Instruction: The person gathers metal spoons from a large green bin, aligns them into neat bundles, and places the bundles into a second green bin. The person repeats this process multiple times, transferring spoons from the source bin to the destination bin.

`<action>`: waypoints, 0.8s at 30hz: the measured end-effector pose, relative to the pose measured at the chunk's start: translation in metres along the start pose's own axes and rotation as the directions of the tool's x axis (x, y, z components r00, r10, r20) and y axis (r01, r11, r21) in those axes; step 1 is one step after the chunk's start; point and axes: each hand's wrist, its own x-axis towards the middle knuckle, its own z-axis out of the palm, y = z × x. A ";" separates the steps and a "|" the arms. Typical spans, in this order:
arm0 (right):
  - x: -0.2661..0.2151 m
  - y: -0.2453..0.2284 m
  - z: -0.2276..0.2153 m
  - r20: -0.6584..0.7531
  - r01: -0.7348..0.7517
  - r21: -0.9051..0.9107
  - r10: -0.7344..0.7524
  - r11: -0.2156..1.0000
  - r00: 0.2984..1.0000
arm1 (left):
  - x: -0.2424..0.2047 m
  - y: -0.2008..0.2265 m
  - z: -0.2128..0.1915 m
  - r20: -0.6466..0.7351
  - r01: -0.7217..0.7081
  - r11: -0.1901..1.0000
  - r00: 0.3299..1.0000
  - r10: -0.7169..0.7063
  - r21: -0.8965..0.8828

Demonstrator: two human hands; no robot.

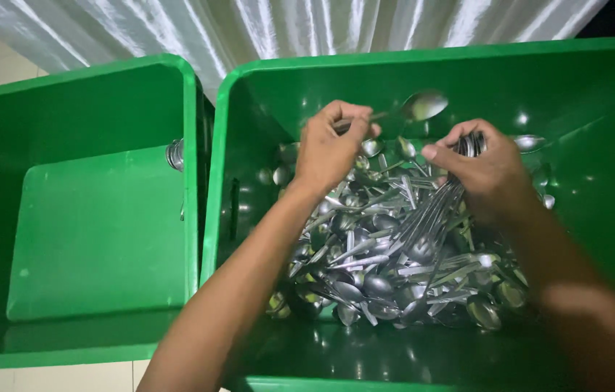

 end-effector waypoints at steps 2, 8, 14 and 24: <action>0.006 0.018 -0.004 0.391 0.707 -0.661 -0.689 0.252 0.611 | 0.004 -0.009 0.003 0.059 0.082 0.949 0.996 -0.067 -0.304; -0.012 0.010 -0.005 0.181 0.606 -0.290 -0.579 0.741 0.795 | -0.003 -0.004 0.017 0.432 0.205 0.880 0.902 0.000 -0.429; -0.005 0.043 -0.027 0.232 0.764 -0.499 -0.787 0.408 0.572 | -0.020 0.001 0.041 0.682 0.162 0.970 0.732 0.005 -0.181; 0.079 0.141 -0.124 0.080 0.215 0.697 -0.372 0.684 0.925 | -0.008 0.007 0.013 0.614 0.114 0.979 0.765 -0.194 0.166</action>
